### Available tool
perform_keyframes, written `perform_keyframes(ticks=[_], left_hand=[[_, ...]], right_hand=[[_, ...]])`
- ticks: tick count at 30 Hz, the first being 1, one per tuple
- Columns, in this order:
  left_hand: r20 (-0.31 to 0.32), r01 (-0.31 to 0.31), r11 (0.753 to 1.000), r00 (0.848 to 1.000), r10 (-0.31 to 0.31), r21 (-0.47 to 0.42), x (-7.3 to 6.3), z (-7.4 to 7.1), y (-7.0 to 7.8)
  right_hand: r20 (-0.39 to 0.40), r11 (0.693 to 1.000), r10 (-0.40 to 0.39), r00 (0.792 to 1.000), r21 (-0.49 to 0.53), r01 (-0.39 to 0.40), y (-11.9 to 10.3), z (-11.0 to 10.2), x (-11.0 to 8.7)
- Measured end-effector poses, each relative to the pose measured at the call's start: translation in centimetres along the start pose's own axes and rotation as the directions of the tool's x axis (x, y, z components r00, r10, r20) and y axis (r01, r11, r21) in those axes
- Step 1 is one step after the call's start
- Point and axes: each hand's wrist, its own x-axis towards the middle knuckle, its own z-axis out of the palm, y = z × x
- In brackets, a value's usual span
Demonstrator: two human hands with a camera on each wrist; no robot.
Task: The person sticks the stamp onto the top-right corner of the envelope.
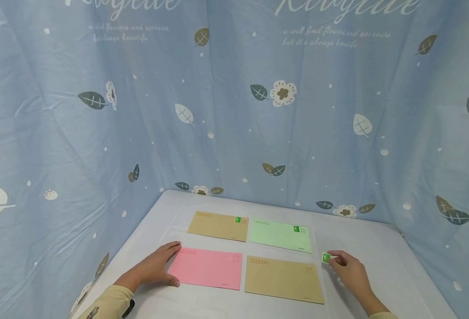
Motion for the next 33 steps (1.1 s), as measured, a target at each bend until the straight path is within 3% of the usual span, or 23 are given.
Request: perform_keyframes(ticks=[16, 33], left_hand=[[-0.005, 0.018, 1.0, 1.0, -0.019, -0.011, -0.1, 0.1, 0.1], [-0.006, 0.031, 0.999, 0.999, -0.031, -0.027, -0.3, -0.2, 0.6]], right_hand=[[0.052, 0.995, -0.025, 0.998, 0.101, 0.02, -1.2, 1.2, -0.4], [0.068, 0.988, -0.065, 0.996, 0.142, 0.055, -3.2, 1.8, -1.1]])
